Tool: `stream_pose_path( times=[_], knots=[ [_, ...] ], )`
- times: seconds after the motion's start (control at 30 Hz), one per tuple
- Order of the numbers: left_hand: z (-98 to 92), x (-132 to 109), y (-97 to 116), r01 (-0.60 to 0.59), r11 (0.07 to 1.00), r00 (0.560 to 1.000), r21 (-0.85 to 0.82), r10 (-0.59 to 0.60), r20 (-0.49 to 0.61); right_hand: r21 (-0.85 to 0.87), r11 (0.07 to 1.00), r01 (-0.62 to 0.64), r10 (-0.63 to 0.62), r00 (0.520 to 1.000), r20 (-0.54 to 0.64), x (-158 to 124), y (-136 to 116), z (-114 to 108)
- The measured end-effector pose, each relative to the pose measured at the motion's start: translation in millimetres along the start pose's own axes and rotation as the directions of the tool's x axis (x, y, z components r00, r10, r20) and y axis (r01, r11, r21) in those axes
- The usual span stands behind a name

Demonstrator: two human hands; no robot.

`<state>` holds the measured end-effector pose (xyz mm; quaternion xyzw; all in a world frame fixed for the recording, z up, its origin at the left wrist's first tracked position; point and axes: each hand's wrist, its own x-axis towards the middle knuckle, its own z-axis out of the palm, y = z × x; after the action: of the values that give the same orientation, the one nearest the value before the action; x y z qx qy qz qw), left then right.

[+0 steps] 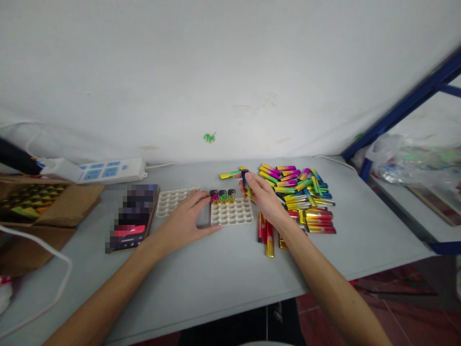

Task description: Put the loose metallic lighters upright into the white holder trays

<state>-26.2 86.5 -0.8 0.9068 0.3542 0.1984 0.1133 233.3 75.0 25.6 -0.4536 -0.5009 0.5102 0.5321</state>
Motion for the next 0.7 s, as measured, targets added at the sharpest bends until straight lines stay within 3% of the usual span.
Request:
stream_pose_path(
  times=[0.17,0.43,0.7],
  knots=[
    [1.6,0,-1,-0.005,1.0,1.0,0.003,0.005,-0.004,-0.085,0.995,0.053,-0.054,0.999,-0.009,1,1,-6],
    [3.0,-1,-2,-0.017,1.0,1.0,0.018,0.017,-0.004,-0.407,0.912,0.048,-0.034,0.999,0.041,1,4,-28],
    [1.6,-1,0,-0.007,1.0,1.0,0.006,0.007,-0.005,-0.578,0.792,0.195,-0.202,0.978,0.052,-1,6,-23]
  ],
)
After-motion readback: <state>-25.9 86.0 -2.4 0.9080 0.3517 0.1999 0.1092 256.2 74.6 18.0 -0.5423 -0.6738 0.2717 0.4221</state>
